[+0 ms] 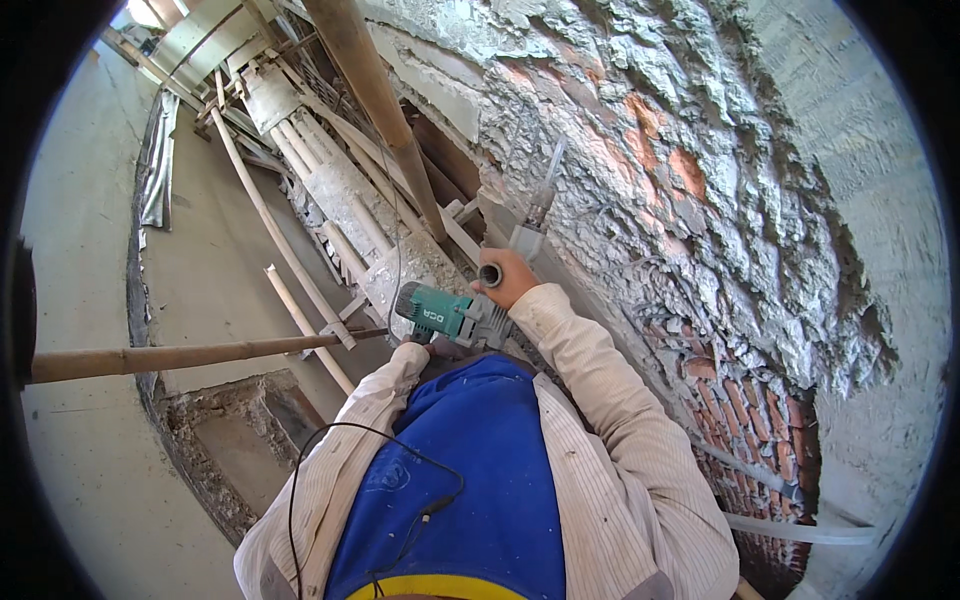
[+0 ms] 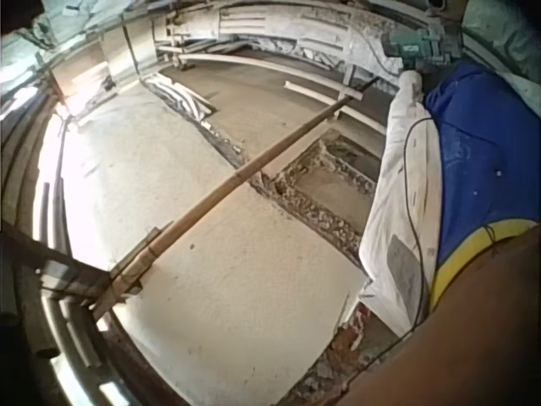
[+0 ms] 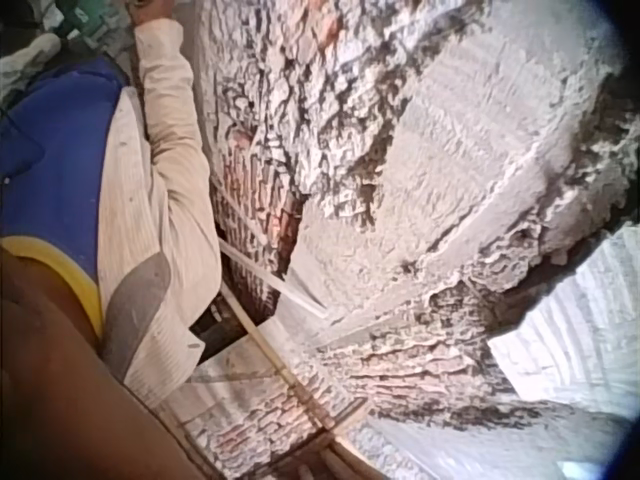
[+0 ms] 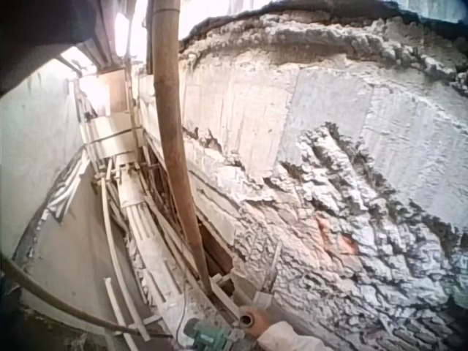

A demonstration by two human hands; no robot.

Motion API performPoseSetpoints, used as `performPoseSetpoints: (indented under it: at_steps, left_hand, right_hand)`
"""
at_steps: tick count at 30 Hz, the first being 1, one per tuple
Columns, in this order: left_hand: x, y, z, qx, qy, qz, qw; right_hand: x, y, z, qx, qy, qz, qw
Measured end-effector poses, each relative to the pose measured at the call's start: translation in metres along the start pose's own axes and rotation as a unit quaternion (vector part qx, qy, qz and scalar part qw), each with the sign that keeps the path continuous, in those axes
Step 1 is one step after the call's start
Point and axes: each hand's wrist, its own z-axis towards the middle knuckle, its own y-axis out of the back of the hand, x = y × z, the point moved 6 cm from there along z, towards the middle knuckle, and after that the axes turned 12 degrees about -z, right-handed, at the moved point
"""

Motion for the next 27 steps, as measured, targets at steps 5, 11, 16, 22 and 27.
performPoseSetpoints:
  at_steps: [5, 11, 16, 22, 27]
  left_hand:
    - [0.001, -0.003, 0.004, 0.013, 0.005, -0.032, 0.999]
    - [-0.003, -0.001, 0.002, 0.008, -0.007, 0.022, 1.000]
    - [0.040, -0.023, 0.049, 0.026, -0.015, -0.038, 0.999]
    - [0.053, -0.030, 0.052, 0.021, 0.039, 0.047, 0.998]
    - [0.012, -0.018, 0.011, 0.032, 0.036, 0.026, 0.998]
  right_hand:
    - [-0.004, 0.001, 0.002, -0.004, -0.003, -0.010, 1.000]
    - [-0.004, 0.002, 0.004, 0.000, -0.002, 0.001, 1.000]
    - [-0.002, 0.004, 0.004, -0.010, 0.042, 0.005, 0.999]
    - [-0.010, 0.005, -0.005, -0.020, 0.007, 0.057, 0.998]
    - [-0.007, 0.008, -0.011, -0.105, 0.016, 0.073, 0.992]
